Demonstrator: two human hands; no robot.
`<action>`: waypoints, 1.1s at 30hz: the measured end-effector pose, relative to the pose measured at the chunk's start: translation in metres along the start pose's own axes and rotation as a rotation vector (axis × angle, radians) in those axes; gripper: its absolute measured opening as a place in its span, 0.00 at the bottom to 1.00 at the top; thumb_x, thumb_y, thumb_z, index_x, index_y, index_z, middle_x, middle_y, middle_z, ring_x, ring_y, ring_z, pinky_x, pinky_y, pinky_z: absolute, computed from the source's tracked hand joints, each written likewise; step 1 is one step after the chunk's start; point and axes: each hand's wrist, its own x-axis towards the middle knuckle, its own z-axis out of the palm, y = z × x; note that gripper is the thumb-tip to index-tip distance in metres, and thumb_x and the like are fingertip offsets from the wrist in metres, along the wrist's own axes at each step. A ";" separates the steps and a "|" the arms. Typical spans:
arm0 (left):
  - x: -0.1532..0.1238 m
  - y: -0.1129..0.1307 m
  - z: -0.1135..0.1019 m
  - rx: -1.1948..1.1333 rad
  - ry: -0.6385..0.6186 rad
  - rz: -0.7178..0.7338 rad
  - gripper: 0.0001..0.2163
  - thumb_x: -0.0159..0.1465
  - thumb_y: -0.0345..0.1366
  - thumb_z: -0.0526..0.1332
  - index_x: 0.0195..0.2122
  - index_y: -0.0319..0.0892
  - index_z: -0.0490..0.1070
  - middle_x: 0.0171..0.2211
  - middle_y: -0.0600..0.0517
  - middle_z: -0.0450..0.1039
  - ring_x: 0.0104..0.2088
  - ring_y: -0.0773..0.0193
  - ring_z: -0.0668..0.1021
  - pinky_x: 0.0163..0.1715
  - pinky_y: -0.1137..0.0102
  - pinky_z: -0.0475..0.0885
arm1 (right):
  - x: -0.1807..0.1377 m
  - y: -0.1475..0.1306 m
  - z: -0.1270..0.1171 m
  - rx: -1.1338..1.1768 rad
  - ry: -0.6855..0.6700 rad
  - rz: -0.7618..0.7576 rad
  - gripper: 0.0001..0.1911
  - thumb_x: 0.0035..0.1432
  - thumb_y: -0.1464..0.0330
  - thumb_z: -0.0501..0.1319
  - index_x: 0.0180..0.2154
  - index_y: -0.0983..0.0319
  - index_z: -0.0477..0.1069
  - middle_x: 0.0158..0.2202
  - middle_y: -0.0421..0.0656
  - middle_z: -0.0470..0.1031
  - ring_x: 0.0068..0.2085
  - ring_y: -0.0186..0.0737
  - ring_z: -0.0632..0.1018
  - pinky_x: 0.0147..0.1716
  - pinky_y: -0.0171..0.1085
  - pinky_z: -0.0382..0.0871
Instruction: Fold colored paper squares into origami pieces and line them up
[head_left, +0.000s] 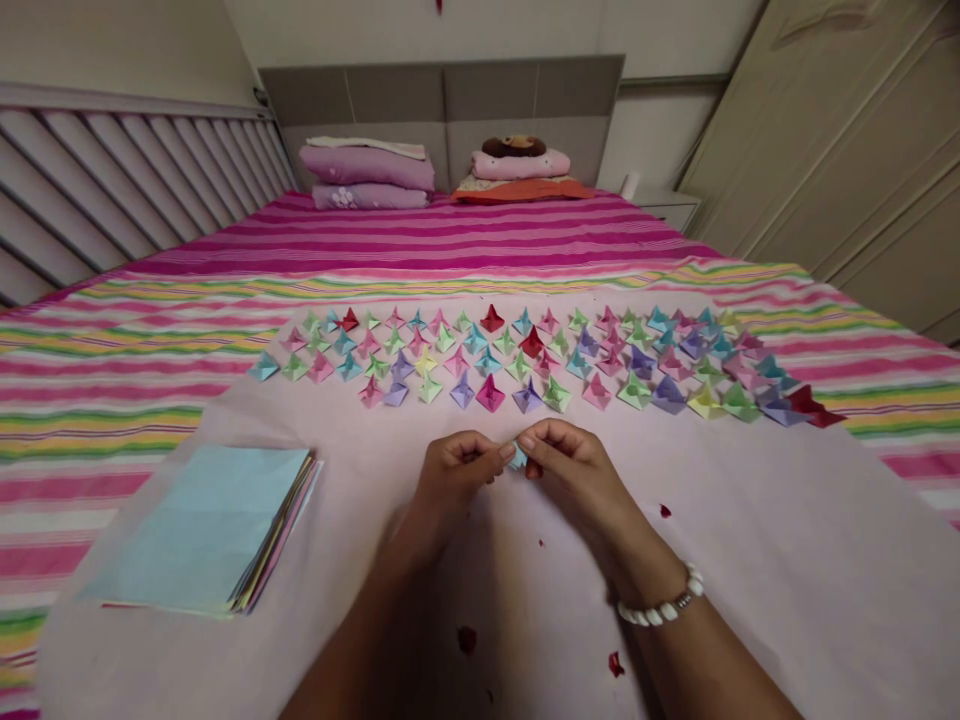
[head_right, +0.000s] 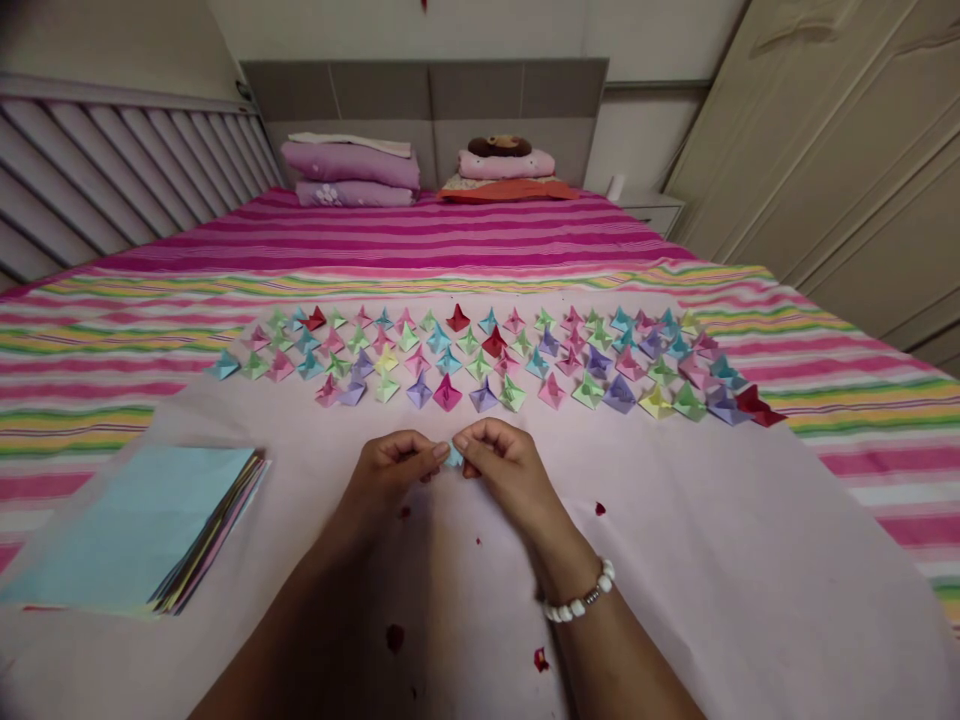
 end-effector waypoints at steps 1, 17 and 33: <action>0.000 0.000 0.000 -0.010 -0.012 -0.008 0.12 0.50 0.42 0.68 0.19 0.39 0.72 0.17 0.56 0.68 0.21 0.72 0.67 0.24 0.75 0.61 | 0.001 0.000 0.000 0.011 0.011 0.005 0.13 0.48 0.59 0.67 0.25 0.62 0.72 0.18 0.37 0.69 0.22 0.33 0.68 0.25 0.33 0.60; 0.002 -0.001 -0.003 -0.205 -0.037 -0.209 0.18 0.55 0.46 0.64 0.18 0.40 0.62 0.16 0.59 0.59 0.17 0.74 0.59 0.17 0.76 0.51 | -0.002 0.002 0.001 0.090 -0.020 -0.178 0.12 0.49 0.68 0.68 0.39 0.55 0.79 0.46 0.42 0.76 0.37 0.38 0.77 0.40 0.39 0.72; 0.004 -0.002 -0.003 0.298 0.134 0.410 0.03 0.55 0.33 0.65 0.31 0.43 0.76 0.32 0.52 0.74 0.30 0.67 0.73 0.32 0.73 0.67 | 0.000 0.002 0.002 0.116 0.080 -0.015 0.12 0.42 0.64 0.72 0.30 0.60 0.78 0.22 0.40 0.78 0.26 0.38 0.77 0.31 0.39 0.73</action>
